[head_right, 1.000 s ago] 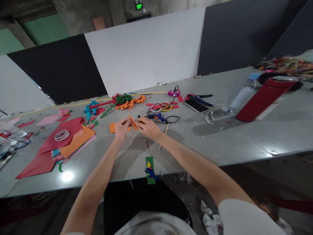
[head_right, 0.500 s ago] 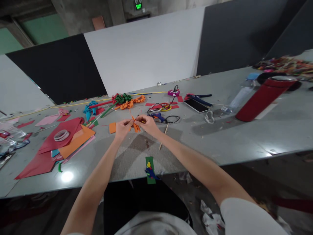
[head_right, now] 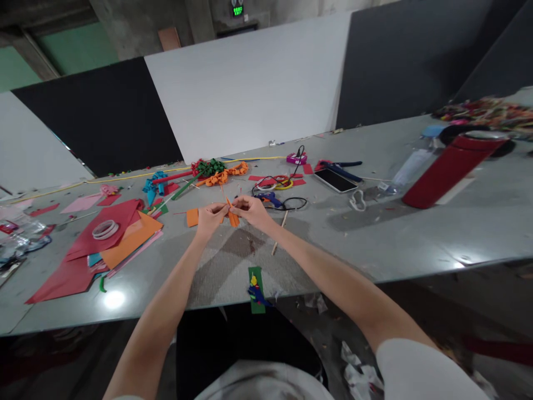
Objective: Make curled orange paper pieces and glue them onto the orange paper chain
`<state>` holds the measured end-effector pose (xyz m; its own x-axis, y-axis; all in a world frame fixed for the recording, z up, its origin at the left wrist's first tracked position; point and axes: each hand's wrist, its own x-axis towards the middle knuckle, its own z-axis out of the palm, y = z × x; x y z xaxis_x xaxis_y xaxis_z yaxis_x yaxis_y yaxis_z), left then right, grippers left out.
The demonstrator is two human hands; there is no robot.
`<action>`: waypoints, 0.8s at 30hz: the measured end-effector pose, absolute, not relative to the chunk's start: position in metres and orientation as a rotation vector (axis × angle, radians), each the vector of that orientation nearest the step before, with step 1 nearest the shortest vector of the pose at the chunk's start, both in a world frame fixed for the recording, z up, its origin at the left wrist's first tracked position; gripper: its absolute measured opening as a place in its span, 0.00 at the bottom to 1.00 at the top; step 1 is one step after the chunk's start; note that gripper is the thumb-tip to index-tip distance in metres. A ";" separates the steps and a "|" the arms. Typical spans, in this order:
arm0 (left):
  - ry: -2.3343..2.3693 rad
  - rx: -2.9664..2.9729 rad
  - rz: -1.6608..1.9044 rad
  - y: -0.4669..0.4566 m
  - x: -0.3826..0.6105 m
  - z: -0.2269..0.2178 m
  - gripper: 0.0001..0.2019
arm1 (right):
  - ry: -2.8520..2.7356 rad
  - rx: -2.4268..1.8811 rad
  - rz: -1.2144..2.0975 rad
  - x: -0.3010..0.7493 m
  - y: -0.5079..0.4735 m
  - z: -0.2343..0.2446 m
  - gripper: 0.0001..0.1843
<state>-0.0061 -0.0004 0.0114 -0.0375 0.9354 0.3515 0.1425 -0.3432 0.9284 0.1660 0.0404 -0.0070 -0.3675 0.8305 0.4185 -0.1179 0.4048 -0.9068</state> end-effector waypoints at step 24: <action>1.205 1.590 1.397 -0.005 -0.004 0.016 0.20 | -1.735 -0.670 0.856 0.175 0.032 0.004 0.18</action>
